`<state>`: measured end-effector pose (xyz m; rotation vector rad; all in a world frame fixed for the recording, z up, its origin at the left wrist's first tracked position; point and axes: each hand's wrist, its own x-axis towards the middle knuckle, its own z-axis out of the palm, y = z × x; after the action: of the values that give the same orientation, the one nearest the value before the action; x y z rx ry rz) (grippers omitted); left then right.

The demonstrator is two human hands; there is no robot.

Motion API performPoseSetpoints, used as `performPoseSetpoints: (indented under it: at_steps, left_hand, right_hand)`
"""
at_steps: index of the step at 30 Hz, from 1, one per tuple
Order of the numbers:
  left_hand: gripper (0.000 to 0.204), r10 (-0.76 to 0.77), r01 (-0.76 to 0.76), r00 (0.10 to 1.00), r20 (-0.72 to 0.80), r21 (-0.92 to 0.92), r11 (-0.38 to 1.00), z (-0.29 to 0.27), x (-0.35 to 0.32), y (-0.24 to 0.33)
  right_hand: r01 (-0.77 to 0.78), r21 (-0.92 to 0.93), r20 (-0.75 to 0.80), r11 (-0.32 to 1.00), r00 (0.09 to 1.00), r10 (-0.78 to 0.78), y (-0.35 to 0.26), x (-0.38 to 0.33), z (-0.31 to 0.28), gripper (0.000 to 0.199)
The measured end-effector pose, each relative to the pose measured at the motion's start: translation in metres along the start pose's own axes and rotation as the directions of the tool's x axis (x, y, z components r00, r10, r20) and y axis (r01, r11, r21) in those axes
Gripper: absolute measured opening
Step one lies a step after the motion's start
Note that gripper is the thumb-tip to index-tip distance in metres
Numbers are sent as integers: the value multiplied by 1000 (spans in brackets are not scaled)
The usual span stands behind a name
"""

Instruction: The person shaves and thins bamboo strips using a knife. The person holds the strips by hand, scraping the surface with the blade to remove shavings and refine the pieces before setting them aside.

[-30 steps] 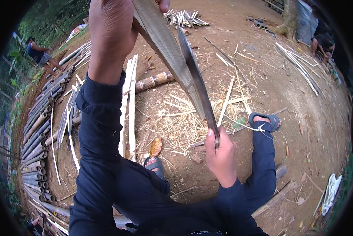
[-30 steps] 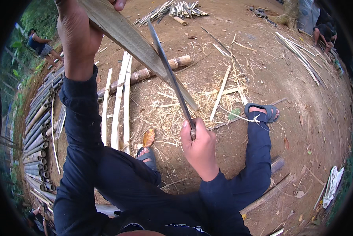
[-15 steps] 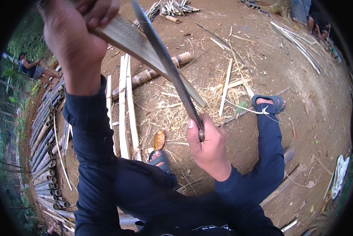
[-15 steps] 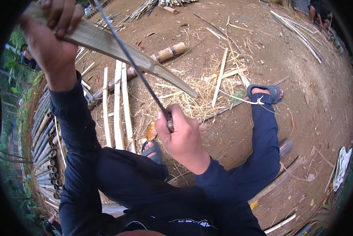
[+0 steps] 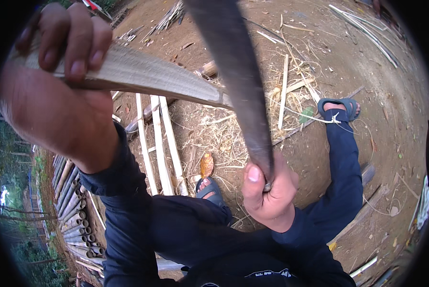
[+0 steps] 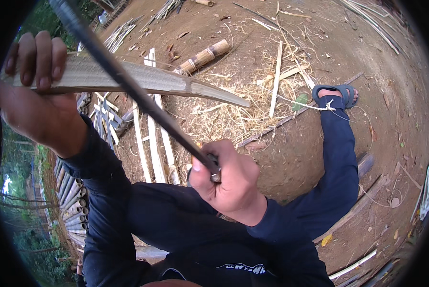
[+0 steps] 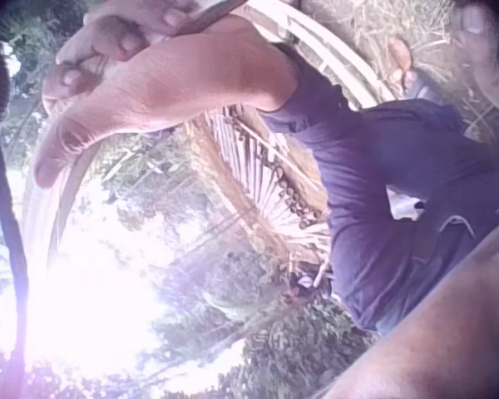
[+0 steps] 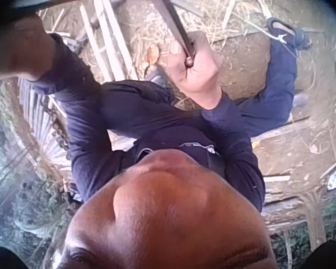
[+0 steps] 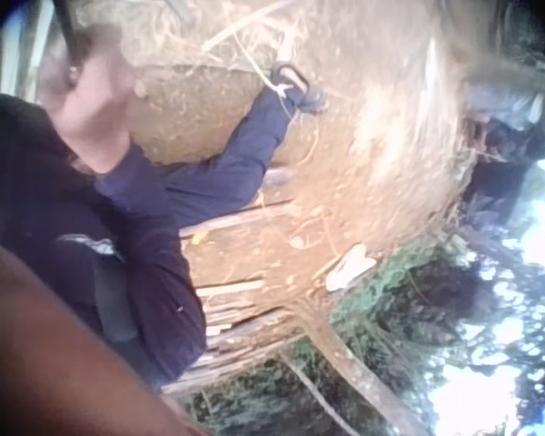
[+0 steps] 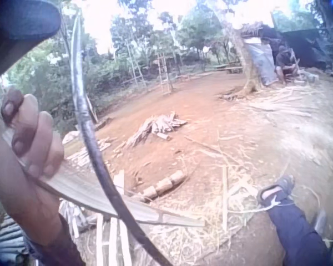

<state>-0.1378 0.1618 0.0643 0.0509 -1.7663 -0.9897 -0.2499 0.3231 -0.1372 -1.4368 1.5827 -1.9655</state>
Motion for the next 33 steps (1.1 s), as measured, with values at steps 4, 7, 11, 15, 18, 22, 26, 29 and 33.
performPoseSetpoints:
  at_steps: [4, 7, 11, 15, 18, 22, 26, 29, 33]
  left_hand:
    - [39, 5, -5, 1000, 13, -24, 1000, 0, 1, 5]
    - [39, 34, -34, 999, 4, -59, 998, 2, -2, -8]
    - [38, 23, -23, 1000, -3, -18, 1000, 0, -2, -4]
    - [36, 34, -30, 998, 57, -65, 997, 0, 0, -2]
    - [38, 20, -19, 999, 28, -49, 999, 3, 2, 3]
    - [43, 40, -41, 998, -41, -11, 999, -9, 2, -16]
    - [46, 59, -53, 994, -96, 62, 997, 1, 1, -12]
    - [43, 97, -102, 979, -179, -22, 995, 27, 10, -3]
    - [43, 208, -220, 906, -368, 9, 975, 30, 9, -29]
  right_hand:
    - [-454, -164, 204, 876, 853, 480, 49, 0, 2, 27]
    - [-368, -243, 157, 897, 898, 411, 77, -1, -17, 28]
    - [-307, 11, 106, 952, 947, 304, 7, 15, -28, 23]
    - [13, 179, -138, 984, 990, 12, 9, 9, -15, 18]
    - [-274, -127, 178, 953, 939, 293, 66, -18, 0, 20]
    - [-241, -132, 195, 962, 945, 263, 25, -1, -20, 20]
    - [-20, 157, -109, 987, 993, 37, -13, 17, -23, 19]
    - [-138, 66, 33, 988, 990, 136, 14, 3, 1, 21]
    - [-280, -164, 161, 946, 938, 306, 53, 8, -7, 24]
